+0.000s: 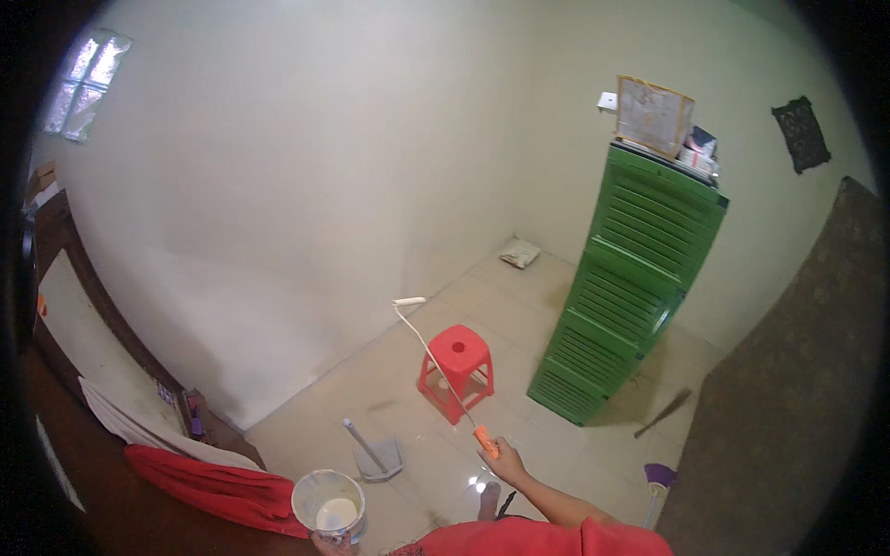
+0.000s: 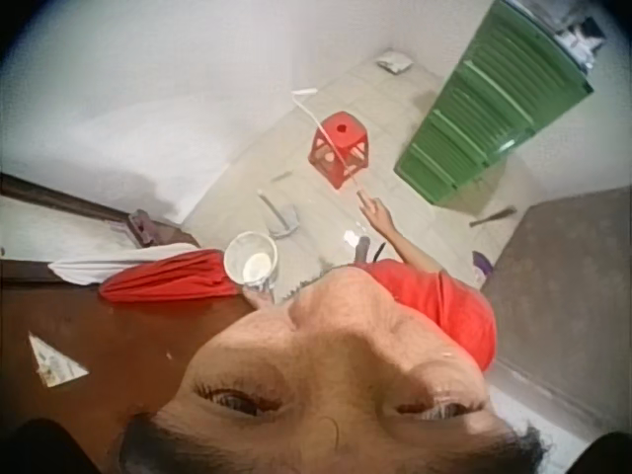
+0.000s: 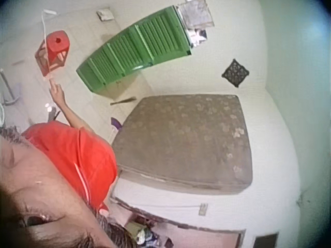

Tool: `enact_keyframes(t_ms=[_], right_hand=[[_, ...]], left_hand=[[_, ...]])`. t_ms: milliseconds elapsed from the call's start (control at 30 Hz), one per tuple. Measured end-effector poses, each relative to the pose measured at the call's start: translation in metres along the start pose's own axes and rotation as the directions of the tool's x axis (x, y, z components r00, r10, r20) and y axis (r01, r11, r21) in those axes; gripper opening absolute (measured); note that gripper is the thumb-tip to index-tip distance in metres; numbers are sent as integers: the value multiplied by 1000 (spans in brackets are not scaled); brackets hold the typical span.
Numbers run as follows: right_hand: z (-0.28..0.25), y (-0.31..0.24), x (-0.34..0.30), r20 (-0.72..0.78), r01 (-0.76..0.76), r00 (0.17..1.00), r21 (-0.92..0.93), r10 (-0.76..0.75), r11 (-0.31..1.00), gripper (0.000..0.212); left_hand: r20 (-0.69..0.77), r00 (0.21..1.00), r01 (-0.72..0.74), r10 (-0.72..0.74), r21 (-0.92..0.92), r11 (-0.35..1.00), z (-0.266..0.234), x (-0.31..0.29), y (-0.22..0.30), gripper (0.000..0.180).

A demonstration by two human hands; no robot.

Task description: The person paints a wall using a roller, dipping the roller into a bucket of white paint and then applying it to the upper section of the wall in vertical strokes.

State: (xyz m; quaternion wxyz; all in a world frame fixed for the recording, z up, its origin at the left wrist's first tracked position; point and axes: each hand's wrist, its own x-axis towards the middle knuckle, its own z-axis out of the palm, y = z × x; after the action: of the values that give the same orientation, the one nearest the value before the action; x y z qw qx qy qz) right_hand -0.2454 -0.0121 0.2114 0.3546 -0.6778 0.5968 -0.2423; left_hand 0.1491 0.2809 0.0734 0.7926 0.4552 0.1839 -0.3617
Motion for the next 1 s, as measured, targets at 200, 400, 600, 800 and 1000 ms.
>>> enact_keyframes(t_ms=[200,400,600,800,1000], right_hand=[[-17,7,-55,-15,-1,1000,15,1,1000,55],[-32,11,-82,14,-47,999,50,47,998,53],[-58,43,-96,-34,15,999,49,-13,999,50],[-96,82,-131,-71,-51,996,-4,50,999,49],[-130,118,-170,-136,-128,982,13,129,992,49]], left_hand=[[51,992,112,-118,104,988,-9,-16,-16,54],[118,974,167,-193,199,966,3,-40,-40,59],[185,940,223,-286,301,927,30,-68,-75,65],[252,883,269,-397,420,867,63,-95,-112,72],[354,779,291,-517,526,799,96,-125,-140,80]])
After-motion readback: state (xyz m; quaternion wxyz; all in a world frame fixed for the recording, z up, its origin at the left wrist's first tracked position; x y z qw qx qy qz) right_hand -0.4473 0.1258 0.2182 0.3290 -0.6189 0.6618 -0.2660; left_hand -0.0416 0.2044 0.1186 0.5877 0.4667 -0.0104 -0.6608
